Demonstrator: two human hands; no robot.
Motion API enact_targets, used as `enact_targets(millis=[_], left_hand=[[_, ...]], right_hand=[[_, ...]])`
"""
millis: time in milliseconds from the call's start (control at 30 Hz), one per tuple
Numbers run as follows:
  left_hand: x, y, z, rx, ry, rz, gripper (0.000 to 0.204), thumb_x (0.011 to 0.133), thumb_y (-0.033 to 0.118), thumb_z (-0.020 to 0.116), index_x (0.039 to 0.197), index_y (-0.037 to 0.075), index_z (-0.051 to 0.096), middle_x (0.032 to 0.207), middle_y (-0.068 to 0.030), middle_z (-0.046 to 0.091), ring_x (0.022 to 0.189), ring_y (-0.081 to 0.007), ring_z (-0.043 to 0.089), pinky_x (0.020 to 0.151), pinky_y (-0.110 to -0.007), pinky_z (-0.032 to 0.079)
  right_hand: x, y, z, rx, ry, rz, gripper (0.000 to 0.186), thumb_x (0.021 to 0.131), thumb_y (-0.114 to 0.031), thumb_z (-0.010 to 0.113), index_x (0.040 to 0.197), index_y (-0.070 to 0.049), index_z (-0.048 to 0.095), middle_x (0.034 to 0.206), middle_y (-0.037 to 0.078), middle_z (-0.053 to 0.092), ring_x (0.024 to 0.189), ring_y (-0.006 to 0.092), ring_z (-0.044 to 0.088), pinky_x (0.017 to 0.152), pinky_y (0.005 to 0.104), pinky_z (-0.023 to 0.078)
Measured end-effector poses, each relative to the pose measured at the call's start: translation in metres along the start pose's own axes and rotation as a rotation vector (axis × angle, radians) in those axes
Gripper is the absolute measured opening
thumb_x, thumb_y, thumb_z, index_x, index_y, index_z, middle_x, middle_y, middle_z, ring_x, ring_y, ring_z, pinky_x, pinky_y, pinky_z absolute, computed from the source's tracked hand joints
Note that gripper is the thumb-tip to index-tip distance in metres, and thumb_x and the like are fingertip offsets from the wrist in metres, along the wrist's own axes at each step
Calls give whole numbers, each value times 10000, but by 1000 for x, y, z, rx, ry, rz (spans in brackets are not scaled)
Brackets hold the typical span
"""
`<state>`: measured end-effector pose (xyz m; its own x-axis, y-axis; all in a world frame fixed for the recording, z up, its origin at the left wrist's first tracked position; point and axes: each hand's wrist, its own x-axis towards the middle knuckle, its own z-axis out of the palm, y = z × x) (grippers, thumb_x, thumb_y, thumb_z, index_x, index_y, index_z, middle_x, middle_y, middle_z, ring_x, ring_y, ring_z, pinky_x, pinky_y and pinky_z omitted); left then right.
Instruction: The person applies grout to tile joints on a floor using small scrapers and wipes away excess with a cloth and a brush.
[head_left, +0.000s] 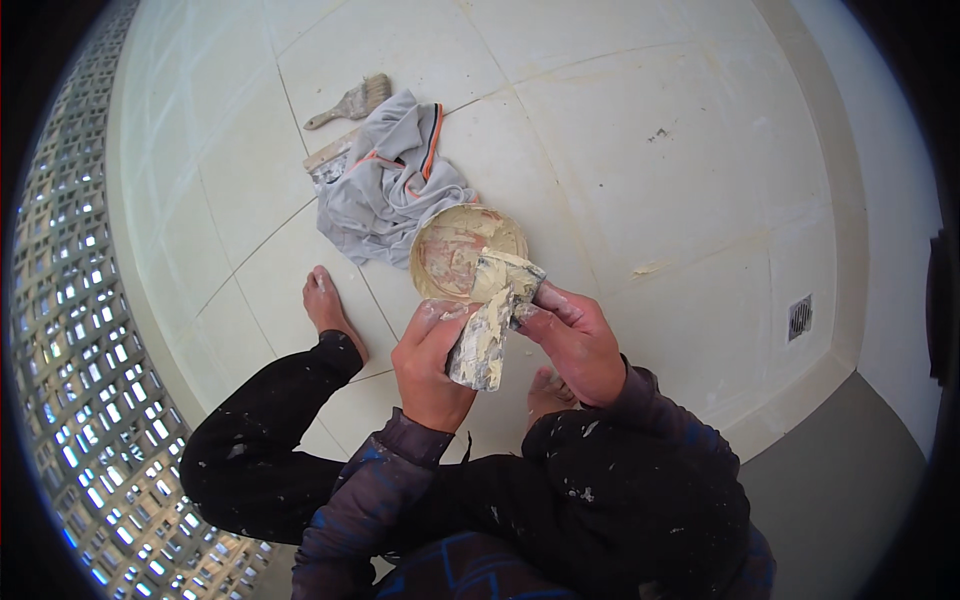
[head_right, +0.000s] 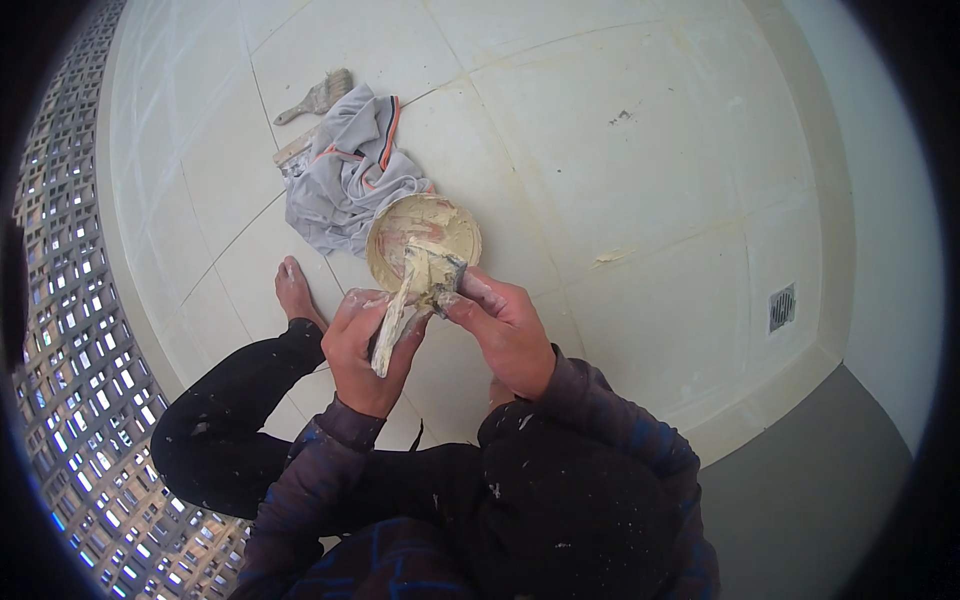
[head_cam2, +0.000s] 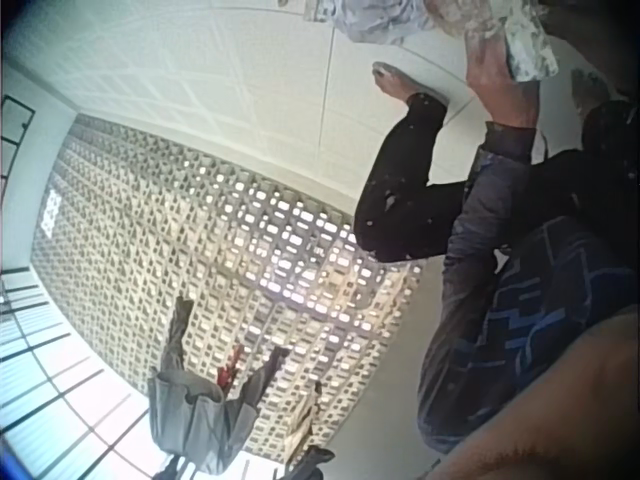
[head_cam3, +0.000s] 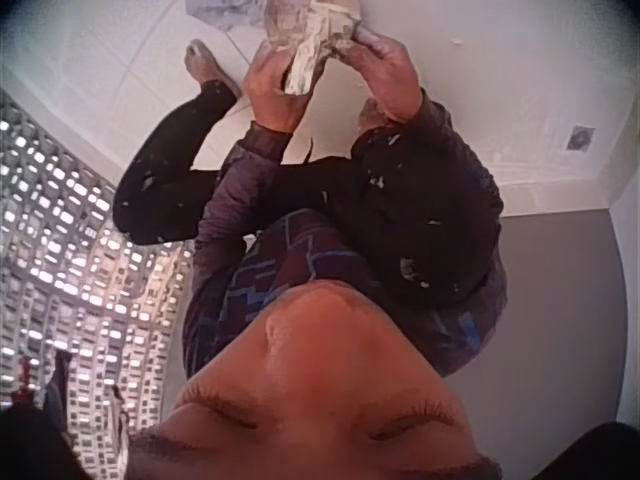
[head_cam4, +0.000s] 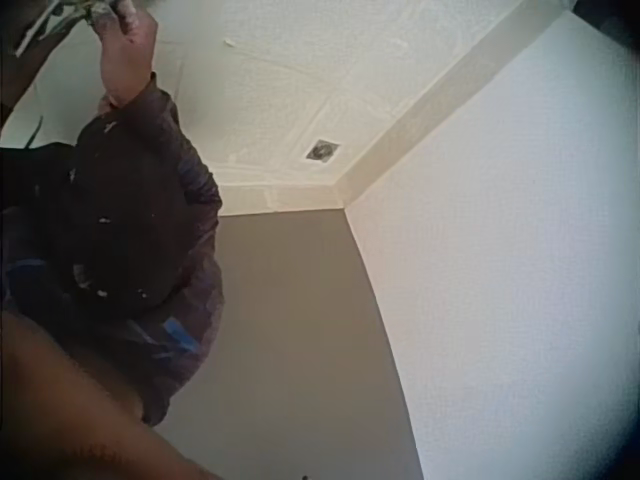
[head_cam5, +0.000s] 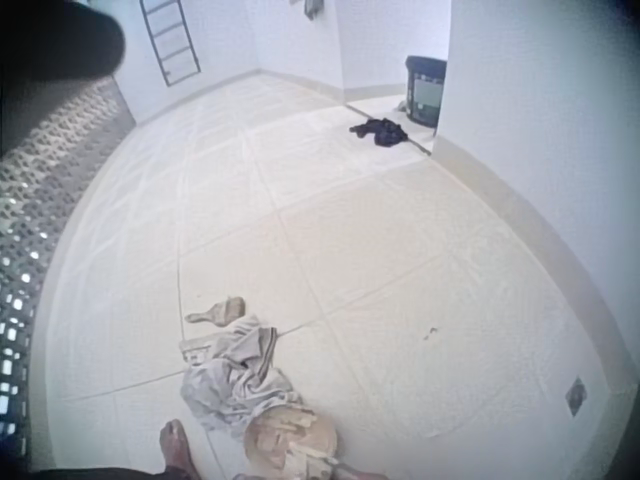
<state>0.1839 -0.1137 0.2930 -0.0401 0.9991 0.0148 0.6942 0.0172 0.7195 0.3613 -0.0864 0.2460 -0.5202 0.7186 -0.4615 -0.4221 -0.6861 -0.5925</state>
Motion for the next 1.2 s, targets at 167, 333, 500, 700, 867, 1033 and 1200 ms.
enact_targets(millis=[167, 333, 500, 700, 867, 1033, 1200], left_hand=[[-1, -1, 1, 29, -19, 48, 333, 704, -18, 831, 1011, -12, 702, 941, -154, 671, 823, -293, 691, 709, -347, 548], [-1, -1, 1, 94, -45, 70, 345, 698, -16, 819, 1021, -6, 700, 939, -154, 664, 821, -306, 692, 706, -354, 553], [-2, -3, 0, 61, -74, 46, 295, 762, -14, 759, 1046, 0, 678, 958, -154, 652, 806, -298, 684, 707, -339, 539], [-11, -4, -12, -293, -84, -413, 123, 956, 98, 679, 991, -7, 626, 780, -22, 577, 683, -114, 522, 623, -280, 441], [-25, -15, -11, -445, -120, -728, 168, 1001, 174, 657, 1034, 17, 609, 761, 43, 531, 684, -43, 472, 629, -232, 405], [-52, -33, 17, -353, -219, -626, 167, 970, 155, 680, 1001, -2, 632, 803, -29, 594, 726, -120, 537, 685, -288, 454], [-60, -42, 22, -225, -263, -501, 154, 922, 130, 704, 955, -5, 639, 858, -120, 581, 712, -253, 562, 697, -364, 473]], right_hand=[[-1, -2, 2, -83, -12, -29, 305, 1037, -52, 519, 1317, 49, 587, 1227, 43, 633, 1147, 97, 547, 1007, 278, 447], [-1, 2, 1, -83, -18, -32, 269, 1032, -42, 524, 1274, 46, 603, 1175, 32, 638, 1105, 94, 551, 980, 275, 450], [1, 3, -1, -5, 7, 10, 310, 1029, -40, 526, 1315, 65, 582, 1230, 57, 642, 1134, 97, 564, 1011, 284, 456], [25, 16, -43, 46, 185, 16, 337, 1016, -35, 516, 1324, 91, 570, 1252, 71, 662, 1119, 110, 606, 991, 290, 484], [103, 1, -145, -1079, 378, -385, 395, 900, -42, 589, 1286, 38, 613, 1176, 163, 699, 1094, 241, 656, 957, 346, 518], [186, -28, -181, -1688, 183, -736, 400, 842, -6, 583, 1235, -30, 649, 1266, 116, 667, 1176, 315, 588, 975, 386, 527], [196, -34, -157, -1956, 81, -448, 351, 850, 21, 547, 1175, -50, 660, 1222, 46, 667, 1149, 277, 578, 945, 374, 541]])
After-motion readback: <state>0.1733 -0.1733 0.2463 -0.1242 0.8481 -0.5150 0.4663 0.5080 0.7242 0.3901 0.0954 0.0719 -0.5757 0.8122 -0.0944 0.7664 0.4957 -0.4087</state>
